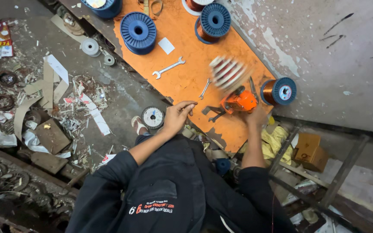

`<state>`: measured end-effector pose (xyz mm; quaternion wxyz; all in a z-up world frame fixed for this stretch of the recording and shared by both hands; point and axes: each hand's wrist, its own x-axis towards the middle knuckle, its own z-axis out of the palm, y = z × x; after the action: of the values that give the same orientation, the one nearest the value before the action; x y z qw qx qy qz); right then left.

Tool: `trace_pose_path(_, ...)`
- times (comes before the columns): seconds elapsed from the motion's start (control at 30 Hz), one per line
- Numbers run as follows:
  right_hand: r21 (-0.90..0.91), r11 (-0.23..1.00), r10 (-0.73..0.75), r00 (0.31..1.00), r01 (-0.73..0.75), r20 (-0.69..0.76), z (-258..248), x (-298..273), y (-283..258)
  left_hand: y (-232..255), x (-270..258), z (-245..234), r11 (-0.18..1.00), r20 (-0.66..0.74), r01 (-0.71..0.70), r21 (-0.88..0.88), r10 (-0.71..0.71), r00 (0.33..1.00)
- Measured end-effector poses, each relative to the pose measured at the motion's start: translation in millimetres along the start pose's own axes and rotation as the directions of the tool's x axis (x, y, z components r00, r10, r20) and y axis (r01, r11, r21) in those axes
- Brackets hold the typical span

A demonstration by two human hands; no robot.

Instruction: The person winds copper wire onto a motor stator using a handheld electric drill as a winding machine. They repeatedly wrap the wire, cut it with scissors, and adjust the stator on the drill. The person also briefly handles a green smartphone and a measuring tape during the process.

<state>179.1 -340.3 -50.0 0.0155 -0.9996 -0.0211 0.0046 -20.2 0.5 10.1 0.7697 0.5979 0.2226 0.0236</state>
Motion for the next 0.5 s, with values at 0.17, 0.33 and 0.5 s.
trace_pose_path(0.17, 0.053, 0.997, 0.061, 0.997, -0.064, 0.05, -2, -79, -34, 3, -1, -7, 0.999, 0.012, -0.051, 0.011, 0.051, 0.999)
trace_pose_path(0.33, -0.092, 0.986, 0.15, 0.983, -0.141, 0.101, -51, -135, -46, 2, 0, -7, 0.999, 0.046, -0.002, -0.048, 0.004, 0.999)
trace_pose_path(0.5, -0.127, 0.982, 0.125, 0.985, -0.14, -0.12, -112, -139, -30, 3, 6, -2, 0.998, 0.056, -0.044, -0.035, 0.046, 0.997)
